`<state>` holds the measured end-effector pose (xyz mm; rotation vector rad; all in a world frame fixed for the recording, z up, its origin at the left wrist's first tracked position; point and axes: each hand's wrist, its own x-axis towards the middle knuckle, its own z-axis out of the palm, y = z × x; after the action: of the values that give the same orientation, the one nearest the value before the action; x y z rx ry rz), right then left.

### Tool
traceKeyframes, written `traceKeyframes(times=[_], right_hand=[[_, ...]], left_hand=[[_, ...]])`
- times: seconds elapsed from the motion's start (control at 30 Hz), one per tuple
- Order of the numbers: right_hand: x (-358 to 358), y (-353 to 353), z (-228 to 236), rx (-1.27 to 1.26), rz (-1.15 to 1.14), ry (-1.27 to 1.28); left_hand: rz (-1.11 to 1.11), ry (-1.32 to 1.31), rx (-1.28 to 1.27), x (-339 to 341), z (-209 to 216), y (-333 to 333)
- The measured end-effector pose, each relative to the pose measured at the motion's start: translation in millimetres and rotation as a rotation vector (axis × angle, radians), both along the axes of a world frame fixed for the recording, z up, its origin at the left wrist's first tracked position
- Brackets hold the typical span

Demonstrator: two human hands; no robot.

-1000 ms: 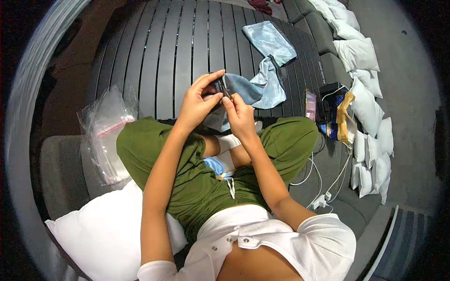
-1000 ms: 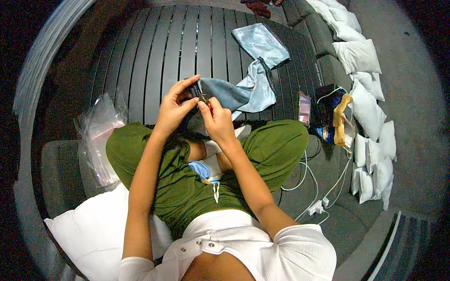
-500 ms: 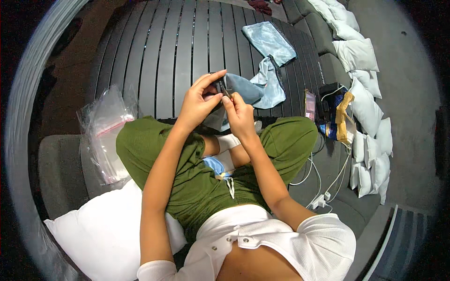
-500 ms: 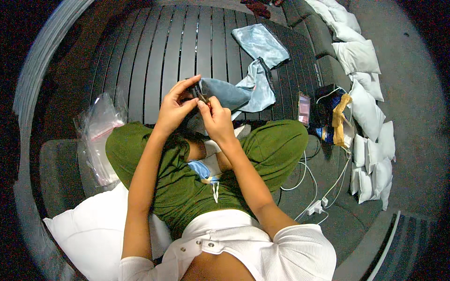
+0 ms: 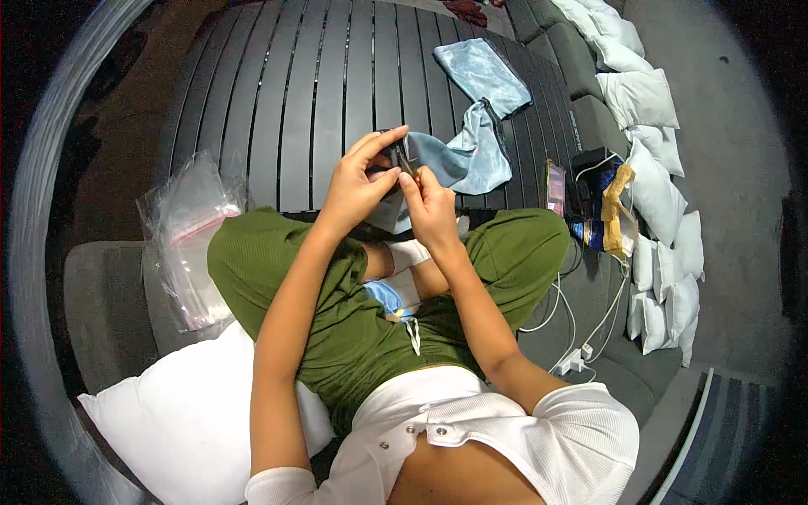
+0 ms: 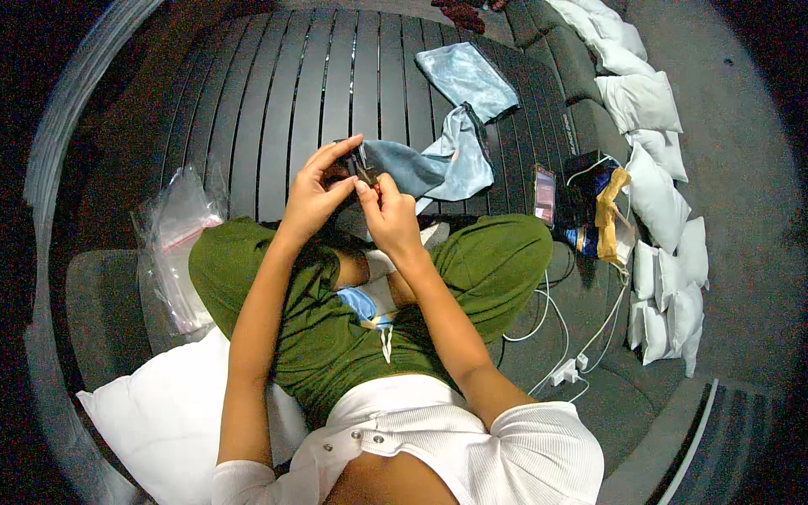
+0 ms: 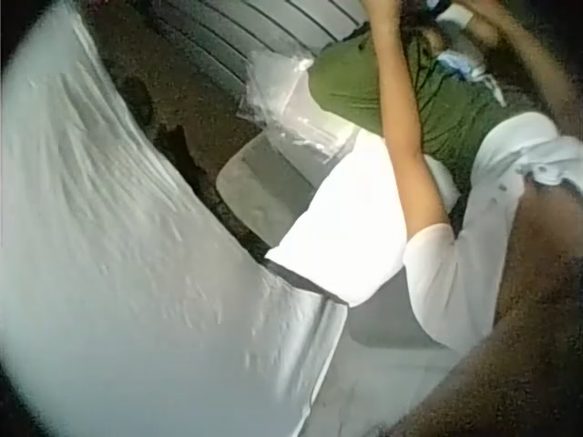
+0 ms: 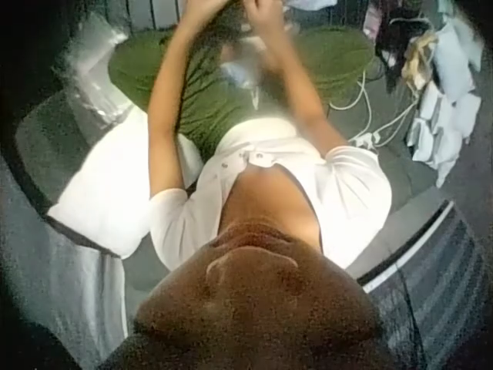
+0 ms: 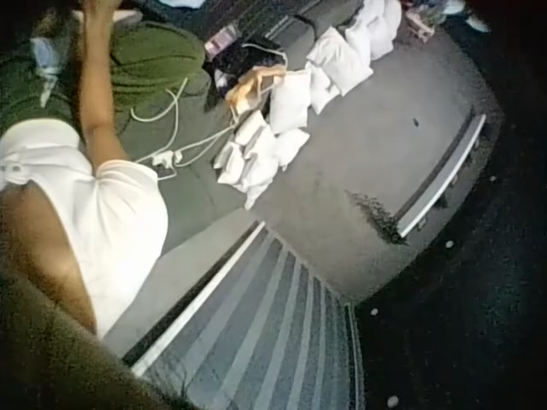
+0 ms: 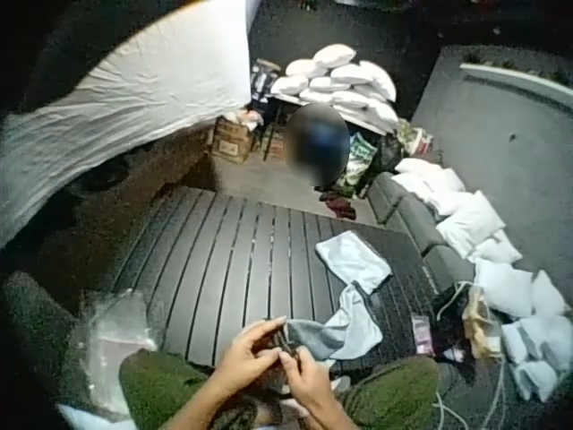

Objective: Trimming loose threads from a fabric pouch using a pair of thread snips.

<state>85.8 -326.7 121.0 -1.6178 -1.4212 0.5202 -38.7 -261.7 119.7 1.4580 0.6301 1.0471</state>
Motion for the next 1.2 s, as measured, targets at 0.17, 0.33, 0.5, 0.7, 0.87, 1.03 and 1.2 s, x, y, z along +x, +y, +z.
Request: traceKeyframes(times=[0.17,0.33,0.5,0.7,0.87,1.03,1.2], right_hand=[[-1.4,0.7,0.9,-0.027,-0.009,0.017],[1.0,-1.0,-2.0,-0.024,-0.012,0.005],[-1.6,2.8,2.4,-0.01,-0.007,0.036],[2.3,2.2,-2.6,-0.006,-0.005,0.038],[0.0,4.0,-1.4,0.023,0.001,0.009],[0.6,1.7,-1.3,-0.021,-0.011,0.003],[3.2,-0.8,-5.4,0.014,-0.015,0.053]], left_hand=[[0.004,-0.006,0.007,-0.1,-0.3,-0.1],[0.015,0.06,0.059,-0.2,4.7,-1.7],[0.012,0.043,0.061,0.6,-0.5,-1.0],[0.032,0.037,0.086,2.0,1.9,-1.2],[0.015,0.02,0.036,1.5,0.0,-2.6],[0.009,0.037,0.067,2.1,-2.2,-1.3],[0.014,0.052,0.085,3.4,0.4,-2.6]])
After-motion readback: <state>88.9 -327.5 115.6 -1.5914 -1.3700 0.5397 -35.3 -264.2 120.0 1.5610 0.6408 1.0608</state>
